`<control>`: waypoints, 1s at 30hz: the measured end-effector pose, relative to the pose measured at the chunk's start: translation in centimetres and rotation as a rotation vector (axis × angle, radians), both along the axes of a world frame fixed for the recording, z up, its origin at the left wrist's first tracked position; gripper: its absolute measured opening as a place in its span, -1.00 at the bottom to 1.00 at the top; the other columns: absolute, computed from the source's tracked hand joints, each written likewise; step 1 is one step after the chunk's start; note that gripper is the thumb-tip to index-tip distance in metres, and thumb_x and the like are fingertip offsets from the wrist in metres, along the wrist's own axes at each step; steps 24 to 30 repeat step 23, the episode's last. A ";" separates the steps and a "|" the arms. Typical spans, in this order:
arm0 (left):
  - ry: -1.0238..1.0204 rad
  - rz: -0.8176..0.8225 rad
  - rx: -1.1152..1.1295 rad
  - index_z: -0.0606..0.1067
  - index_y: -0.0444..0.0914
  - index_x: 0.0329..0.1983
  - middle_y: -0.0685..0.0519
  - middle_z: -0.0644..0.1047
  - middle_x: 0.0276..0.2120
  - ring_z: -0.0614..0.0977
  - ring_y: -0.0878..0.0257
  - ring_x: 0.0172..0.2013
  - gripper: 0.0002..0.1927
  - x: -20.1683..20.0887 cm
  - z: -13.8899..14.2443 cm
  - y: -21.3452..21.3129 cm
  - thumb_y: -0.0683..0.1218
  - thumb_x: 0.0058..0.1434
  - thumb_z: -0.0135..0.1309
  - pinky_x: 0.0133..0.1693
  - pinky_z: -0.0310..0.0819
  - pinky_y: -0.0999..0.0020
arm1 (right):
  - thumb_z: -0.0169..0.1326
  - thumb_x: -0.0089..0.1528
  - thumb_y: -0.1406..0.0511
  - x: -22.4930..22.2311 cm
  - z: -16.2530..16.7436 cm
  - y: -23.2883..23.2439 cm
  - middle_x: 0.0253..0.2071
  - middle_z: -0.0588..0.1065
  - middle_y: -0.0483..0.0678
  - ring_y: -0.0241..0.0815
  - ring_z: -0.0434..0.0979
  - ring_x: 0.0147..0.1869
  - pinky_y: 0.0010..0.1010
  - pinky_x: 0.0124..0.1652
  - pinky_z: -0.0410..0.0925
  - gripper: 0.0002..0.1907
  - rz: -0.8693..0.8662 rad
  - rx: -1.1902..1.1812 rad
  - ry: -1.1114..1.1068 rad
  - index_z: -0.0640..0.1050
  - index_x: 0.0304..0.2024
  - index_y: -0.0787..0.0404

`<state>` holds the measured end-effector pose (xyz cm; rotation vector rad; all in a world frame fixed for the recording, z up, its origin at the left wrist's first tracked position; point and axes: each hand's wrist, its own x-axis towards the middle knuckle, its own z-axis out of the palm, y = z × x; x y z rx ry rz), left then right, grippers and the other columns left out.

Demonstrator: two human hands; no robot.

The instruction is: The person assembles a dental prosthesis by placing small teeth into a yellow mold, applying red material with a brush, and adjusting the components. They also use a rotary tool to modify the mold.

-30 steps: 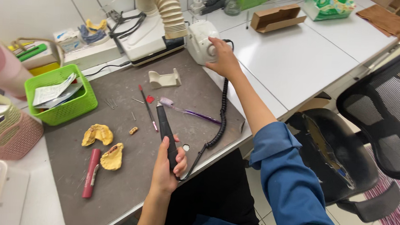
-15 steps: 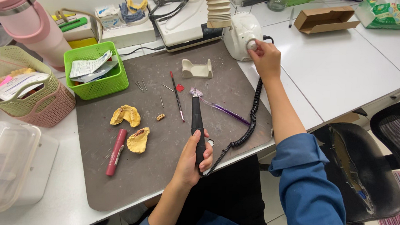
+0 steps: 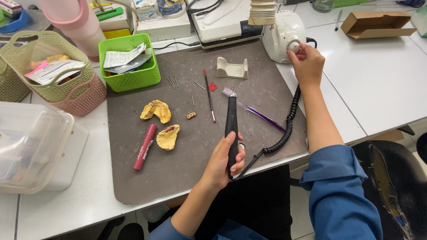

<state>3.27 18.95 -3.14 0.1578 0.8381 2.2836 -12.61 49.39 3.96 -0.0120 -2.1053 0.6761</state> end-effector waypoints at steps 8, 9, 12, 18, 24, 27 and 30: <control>-0.001 0.008 0.098 0.27 -0.14 0.01 0.12 0.33 -0.58 0.30 0.41 -0.71 -0.45 0.1 -0.2 -0.3 0.40 0.45 -0.36 -0.65 0.11 0.52 | 0.17 0.42 0.27 6.3 3.9 0.7 -0.33 0.64 -0.02 -0.28 0.67 -0.36 -0.53 -0.39 0.55 -0.79 0.184 -0.667 0.075 0.62 -0.12 0.33; 0.014 0.019 0.107 0.27 -0.13 0.01 0.12 0.33 -0.57 0.31 0.41 -0.70 -0.44 0.2 0.0 -0.4 0.41 0.46 -0.38 -0.65 0.13 0.51 | 0.19 0.46 0.29 9.1 4.0 0.1 -0.35 0.58 -0.02 -0.28 0.60 -0.39 -0.53 -0.40 0.47 -0.80 0.290 -0.758 0.073 0.60 -0.13 0.34; 0.077 0.096 0.196 0.27 -0.13 0.05 0.06 0.40 -0.43 0.49 0.28 -0.44 -0.48 0.6 0.6 -0.4 0.37 0.42 -0.32 -0.41 0.36 0.40 | 0.12 0.52 0.17 19.6 2.4 -4.2 -0.49 0.49 -0.02 -0.32 0.42 -0.56 -0.61 -0.56 0.25 -0.57 0.662 -0.872 0.003 0.48 -0.37 0.30; 0.302 0.319 0.217 0.27 -0.24 0.36 0.07 0.48 -0.12 0.49 0.33 -0.04 -0.45 -0.1 2.7 -2.6 0.18 0.48 -0.08 0.09 0.38 0.39 | 0.25 0.27 0.28 25.3 -2.3 -15.0 -0.42 0.67 0.05 -0.29 0.60 -0.46 -0.62 -0.46 0.39 -0.80 1.413 -0.304 -1.151 0.66 -0.27 0.35; 0.610 0.403 -0.059 0.25 -0.27 0.37 -0.07 0.54 0.04 0.52 0.28 0.08 -0.53 1.0 4.4 -3.8 0.01 0.51 0.01 0.18 0.36 0.33 | 0.20 0.37 0.07 22.9 -9.2 -21.7 -0.37 0.35 -0.19 -0.44 0.29 -0.46 -0.69 -0.51 0.14 -0.52 1.069 -1.227 -0.392 0.32 0.04 0.26; 0.610 0.403 -0.059 0.25 -0.27 0.37 -0.07 0.54 0.04 0.52 0.28 0.08 -0.53 1.0 4.4 -3.8 0.01 0.51 0.01 0.18 0.36 0.33 | 0.20 0.37 0.07 22.9 -9.2 -21.7 -0.37 0.35 -0.19 -0.44 0.29 -0.46 -0.69 -0.51 0.14 -0.52 1.069 -1.227 -0.392 0.32 0.04 0.26; 0.610 0.403 -0.059 0.25 -0.27 0.37 -0.07 0.54 0.04 0.52 0.28 0.08 -0.53 1.0 4.4 -3.8 0.01 0.51 0.01 0.18 0.36 0.33 | 0.20 0.37 0.07 22.9 -9.2 -21.7 -0.37 0.35 -0.19 -0.44 0.29 -0.46 -0.69 -0.51 0.14 -0.52 1.069 -1.227 -0.392 0.32 0.04 0.26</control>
